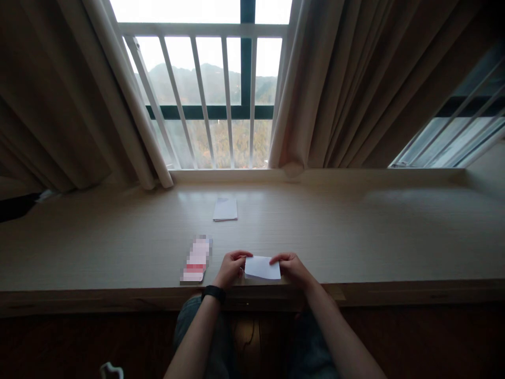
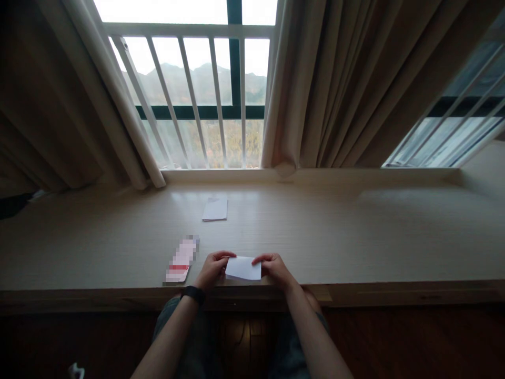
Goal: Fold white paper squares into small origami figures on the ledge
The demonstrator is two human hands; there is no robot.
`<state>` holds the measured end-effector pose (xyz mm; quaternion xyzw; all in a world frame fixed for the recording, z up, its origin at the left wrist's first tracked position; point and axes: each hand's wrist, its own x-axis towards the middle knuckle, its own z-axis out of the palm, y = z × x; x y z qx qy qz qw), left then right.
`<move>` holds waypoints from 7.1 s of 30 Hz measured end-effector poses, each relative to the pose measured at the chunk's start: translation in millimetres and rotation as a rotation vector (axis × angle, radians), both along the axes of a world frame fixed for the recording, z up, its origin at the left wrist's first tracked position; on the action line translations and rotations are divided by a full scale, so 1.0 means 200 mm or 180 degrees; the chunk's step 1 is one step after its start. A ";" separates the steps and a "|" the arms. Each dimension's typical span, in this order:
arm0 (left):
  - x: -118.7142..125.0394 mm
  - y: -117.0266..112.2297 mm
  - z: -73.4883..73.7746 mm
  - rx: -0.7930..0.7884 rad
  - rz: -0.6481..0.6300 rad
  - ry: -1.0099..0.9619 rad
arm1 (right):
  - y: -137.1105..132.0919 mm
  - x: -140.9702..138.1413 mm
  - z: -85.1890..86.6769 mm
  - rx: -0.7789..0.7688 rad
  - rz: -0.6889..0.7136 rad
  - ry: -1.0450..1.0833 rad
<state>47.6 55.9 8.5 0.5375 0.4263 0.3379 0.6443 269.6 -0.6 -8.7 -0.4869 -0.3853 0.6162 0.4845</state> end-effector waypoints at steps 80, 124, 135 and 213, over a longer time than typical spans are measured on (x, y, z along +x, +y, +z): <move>0.05 -0.04 -0.10 0.0199 0.0610 -0.0306 | 0.13 -0.18 -0.01 0.0354 -0.0296 -0.0570; 0.04 -0.01 -0.12 0.0102 0.0935 -0.0191 | 0.17 -0.16 -0.04 0.0211 -0.0631 -0.0824; 0.09 0.11 -0.06 0.0460 0.0627 0.1506 | 0.12 -0.17 -0.04 0.1792 0.0473 -0.4208; 0.17 -0.03 0.04 0.3429 -0.0375 0.3343 | -0.01 -0.03 0.03 0.2369 0.0747 -0.4606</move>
